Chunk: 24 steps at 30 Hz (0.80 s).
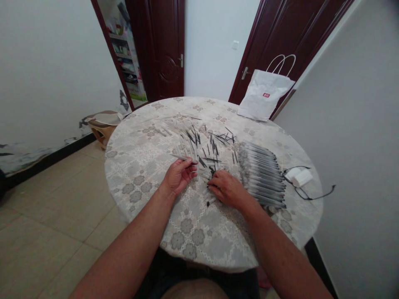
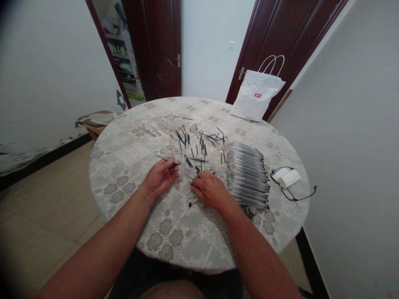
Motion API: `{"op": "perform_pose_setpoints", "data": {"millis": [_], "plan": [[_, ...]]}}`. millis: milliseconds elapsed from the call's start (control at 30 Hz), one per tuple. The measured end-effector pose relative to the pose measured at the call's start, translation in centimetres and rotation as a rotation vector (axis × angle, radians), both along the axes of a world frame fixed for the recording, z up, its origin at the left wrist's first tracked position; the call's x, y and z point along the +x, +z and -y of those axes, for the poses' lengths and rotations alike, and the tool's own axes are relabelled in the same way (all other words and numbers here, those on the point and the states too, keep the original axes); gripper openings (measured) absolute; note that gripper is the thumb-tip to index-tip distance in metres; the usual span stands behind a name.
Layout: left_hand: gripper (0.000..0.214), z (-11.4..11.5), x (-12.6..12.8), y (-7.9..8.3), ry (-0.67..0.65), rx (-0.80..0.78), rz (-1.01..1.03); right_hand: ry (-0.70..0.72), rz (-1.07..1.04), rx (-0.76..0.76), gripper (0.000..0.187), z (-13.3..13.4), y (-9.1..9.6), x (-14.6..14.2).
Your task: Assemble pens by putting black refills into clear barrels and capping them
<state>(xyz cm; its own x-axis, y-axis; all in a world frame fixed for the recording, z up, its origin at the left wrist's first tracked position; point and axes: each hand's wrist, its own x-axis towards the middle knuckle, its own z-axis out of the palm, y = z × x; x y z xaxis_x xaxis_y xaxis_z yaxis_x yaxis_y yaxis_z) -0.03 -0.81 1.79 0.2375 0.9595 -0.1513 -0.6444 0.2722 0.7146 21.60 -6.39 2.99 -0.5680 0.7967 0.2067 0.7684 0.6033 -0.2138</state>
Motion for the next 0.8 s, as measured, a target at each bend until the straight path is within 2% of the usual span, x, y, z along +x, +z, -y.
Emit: {"op": "perform_pose_setpoints", "data": {"millis": [100, 200, 300, 400, 633, 733, 800], "plan": [[0.023, 0.0, 0.0, 0.0, -0.015, 0.020, -0.004, 0.009, 0.021, -0.006, 0.017, 0.4, 0.3, -0.9], [0.025, 0.1, 0.0, 0.0, -0.025, 0.033, -0.004, 0.030, -0.047, 0.000, 0.016, 0.8, 1.0, -0.9], [0.026, 0.2, 0.0, 0.1, -0.026, 0.036, -0.005, 0.138, -0.115, -0.078, 0.016, 1.3, 2.0, -0.3], [0.027, 0.2, 0.1, 0.2, -0.023, 0.034, -0.008, 0.196, -0.076, -0.154, 0.016, 1.9, 2.5, 0.1], [0.026, 0.3, 0.1, 0.4, -0.021, 0.027, -0.018, 0.224, 0.044, -0.154, 0.005, 2.3, 2.2, -0.6], [0.027, 0.4, 0.1, 0.4, -0.025, 0.034, -0.025, 0.203, -0.055, -0.131, 0.008, 1.7, 1.8, -0.5], [0.028, 0.5, 0.2, 0.5, -0.043, 0.036, -0.032, 0.124, -0.194, -0.096, 0.010, 1.0, 1.4, -0.2]]}}
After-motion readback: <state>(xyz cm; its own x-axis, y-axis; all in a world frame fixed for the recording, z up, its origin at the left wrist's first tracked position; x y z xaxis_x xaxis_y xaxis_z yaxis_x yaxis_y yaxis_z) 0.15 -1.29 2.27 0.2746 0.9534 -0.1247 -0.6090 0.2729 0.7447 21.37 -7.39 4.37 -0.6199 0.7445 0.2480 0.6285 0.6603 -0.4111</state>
